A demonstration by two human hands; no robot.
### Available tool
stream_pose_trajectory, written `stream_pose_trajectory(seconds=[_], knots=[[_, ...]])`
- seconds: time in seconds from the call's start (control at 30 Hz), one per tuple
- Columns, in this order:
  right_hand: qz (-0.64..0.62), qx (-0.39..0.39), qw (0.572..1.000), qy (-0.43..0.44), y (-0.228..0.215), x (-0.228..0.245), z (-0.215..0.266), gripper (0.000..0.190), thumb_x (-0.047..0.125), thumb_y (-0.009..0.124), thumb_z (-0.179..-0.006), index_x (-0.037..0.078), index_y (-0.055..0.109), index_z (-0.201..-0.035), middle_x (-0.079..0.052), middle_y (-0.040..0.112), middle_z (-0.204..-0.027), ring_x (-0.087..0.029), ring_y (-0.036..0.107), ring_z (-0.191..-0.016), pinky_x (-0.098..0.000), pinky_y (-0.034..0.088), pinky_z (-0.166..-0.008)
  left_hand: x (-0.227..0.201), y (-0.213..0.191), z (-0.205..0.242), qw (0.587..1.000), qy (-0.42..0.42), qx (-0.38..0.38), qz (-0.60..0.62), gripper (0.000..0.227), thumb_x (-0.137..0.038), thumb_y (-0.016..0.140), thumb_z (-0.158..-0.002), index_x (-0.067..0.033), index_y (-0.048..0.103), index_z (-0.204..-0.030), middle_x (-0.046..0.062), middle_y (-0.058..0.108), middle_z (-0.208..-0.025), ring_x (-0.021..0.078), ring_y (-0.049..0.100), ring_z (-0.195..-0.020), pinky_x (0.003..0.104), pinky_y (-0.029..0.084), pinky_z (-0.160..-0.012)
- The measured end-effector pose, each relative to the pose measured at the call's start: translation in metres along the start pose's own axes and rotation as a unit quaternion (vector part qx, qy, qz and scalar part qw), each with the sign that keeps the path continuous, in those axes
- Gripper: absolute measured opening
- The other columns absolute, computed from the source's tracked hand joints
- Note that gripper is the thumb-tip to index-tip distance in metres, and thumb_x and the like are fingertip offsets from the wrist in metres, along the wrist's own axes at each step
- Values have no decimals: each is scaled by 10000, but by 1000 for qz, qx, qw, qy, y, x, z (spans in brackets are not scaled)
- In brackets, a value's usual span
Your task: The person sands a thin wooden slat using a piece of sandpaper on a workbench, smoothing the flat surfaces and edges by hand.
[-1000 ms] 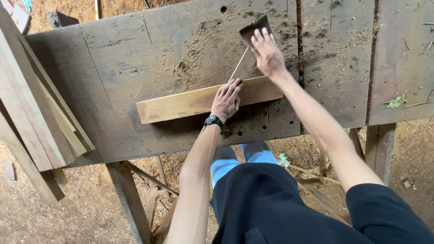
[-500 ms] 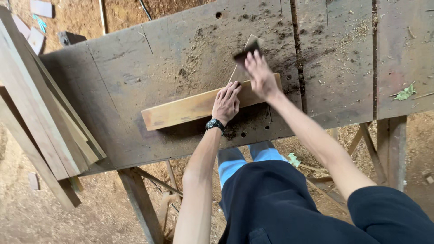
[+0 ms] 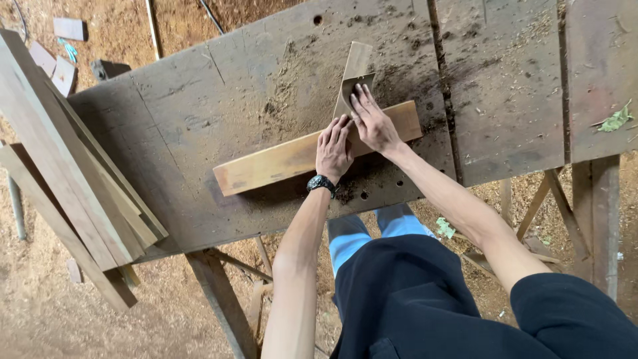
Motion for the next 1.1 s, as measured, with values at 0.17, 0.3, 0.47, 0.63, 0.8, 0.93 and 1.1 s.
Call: stream_pose_trajectory(seconds=[0.17, 0.3, 0.47, 0.63, 0.8, 0.93, 1.1], knots=[[-24, -35, 993, 113, 12, -16, -43, 492, 200, 364, -1148, -68, 336, -1560, -302, 184, -1633, -483, 230, -1514, -507, 287, -1245, -1, -1, 3, 1000, -3, 11, 12, 633, -102, 586, -882, -129, 440, -1497, 56, 405, -1588, 244, 366, -1475, 419, 305, -1222], [-38, -55, 989, 131, 17, -2, -41, 514, 203, 348, -1167, -39, 233, -1606, -285, 170, -1663, -476, 194, -1540, -520, 267, -1301, 3, 4, 5, 1000, 4, 10, -7, 613, -107, 568, -914, -107, 432, -1511, 54, 405, -1599, 233, 364, -1490, 417, 306, -1225], [-19, -4, 993, 116, 27, 40, -2, 533, 234, 341, -1162, 19, 199, -1628, -277, 106, -1676, -474, 147, -1545, -538, 254, -1293, 8, 6, 6, 1000, 14, 3, 16, 589, -151, 573, -929, -64, 431, -1494, 74, 394, -1581, 247, 352, -1484, 429, 296, -1213], [-40, -28, 974, 220, 20, -5, -60, 543, 240, 345, -1149, -6, 198, -1610, -294, 73, -1661, -509, 135, -1519, -514, 308, -1237, 5, 2, 6, 999, 2, 26, 18, 612, -97, 531, -914, -87, 446, -1520, 58, 396, -1613, 223, 360, -1499, 410, 301, -1231], [-8, 11, 987, 161, 31, 29, -2, 510, 265, 331, -1163, 18, 247, -1601, -269, 88, -1676, -485, 149, -1543, -533, 297, -1269, 12, 11, 7, 999, 29, -6, 22, 584, -146, 562, -939, -56, 422, -1498, 84, 380, -1593, 247, 355, -1485, 430, 290, -1213], [-30, -26, 982, 185, 35, 16, -21, 535, 273, 285, -1168, -32, 256, -1607, -272, 103, -1671, -476, 143, -1540, -523, 276, -1282, 11, 10, 7, 1000, 22, 14, 5, 613, -98, 535, -902, -35, 419, -1501, 99, 397, -1605, 253, 371, -1485, 428, 295, -1209], [-50, -42, 960, 272, 22, -5, -68, 545, 325, 279, -1172, -17, 241, -1595, -268, 92, -1681, -453, 145, -1551, -489, 287, -1284, 8, 3, 10, 999, 24, 14, 16, 631, -82, 527, -890, -83, 458, -1517, 85, 424, -1606, 238, 375, -1491, 416, 296, -1225]])
Point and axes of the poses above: each hand's wrist, its own z-axis away from the middle knuckle, its own y-axis out of the palm, x = y × z, the point moved 1 cm from there along -z, towards the middle knuckle
